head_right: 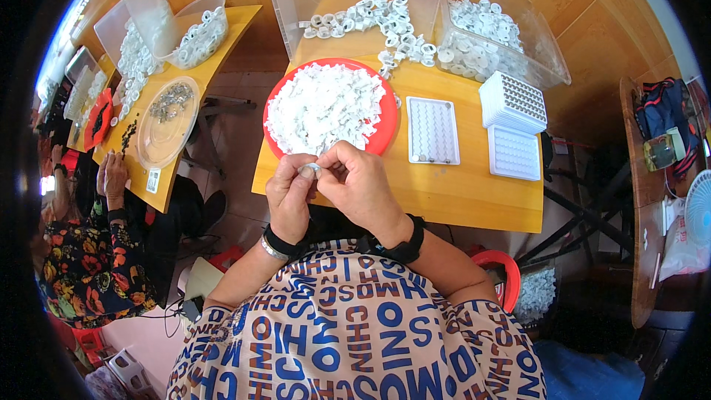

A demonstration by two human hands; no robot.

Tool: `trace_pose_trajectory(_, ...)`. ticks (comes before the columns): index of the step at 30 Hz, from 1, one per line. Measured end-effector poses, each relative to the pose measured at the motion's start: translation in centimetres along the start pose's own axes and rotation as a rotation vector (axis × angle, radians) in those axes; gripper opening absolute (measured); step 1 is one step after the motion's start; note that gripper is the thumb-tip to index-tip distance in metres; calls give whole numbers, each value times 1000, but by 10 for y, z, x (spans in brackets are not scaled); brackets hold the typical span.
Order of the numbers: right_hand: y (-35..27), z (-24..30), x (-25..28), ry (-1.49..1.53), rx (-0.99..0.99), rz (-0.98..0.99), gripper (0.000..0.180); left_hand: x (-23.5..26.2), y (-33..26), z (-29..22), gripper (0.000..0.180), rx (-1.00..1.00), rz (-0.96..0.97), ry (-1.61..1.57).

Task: Assembling and inspecting small white plastic rings and components on a workspace desk.

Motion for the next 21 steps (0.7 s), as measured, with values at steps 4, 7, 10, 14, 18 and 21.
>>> trace_pose_trajectory(4, -1, 0, 1, -23, -2, -7, 6, -1, 0, 1, 15, -22, -1, 9)
trace_pose_trajectory(7, -1, 1, 1, -33, 0, -8, 6, 1, 0, 2, 14, -31, 16, 45)
trace_pose_trajectory(10, 0, 1, 1, -46, 20, -15, 6, 0, 0, 1, 14, -30, 7, 41)
trace_pose_trajectory(14, 1, -4, 2, -28, 18, -11, 6, 2, 1, 0, 15, -15, 20, 85)
trace_pose_trajectory(18, 10, -10, 17, 224, -209, 106, 4, 5, 5, 6, 22, 242, 119, -181)
trace_pose_trajectory(21, 10, -9, 24, 300, -313, 176, 8, 4, 6, 4, 26, 360, 180, -381)
Point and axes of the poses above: each hand's wrist, its own y-axis towards the middle knuckle, its own x-axis out of the back of the hand, z = x × y, the point moved 3 cm from there along y, towards the middle knuckle, and after that the axes turned 3 degrees about y, right-handed, at the moved point
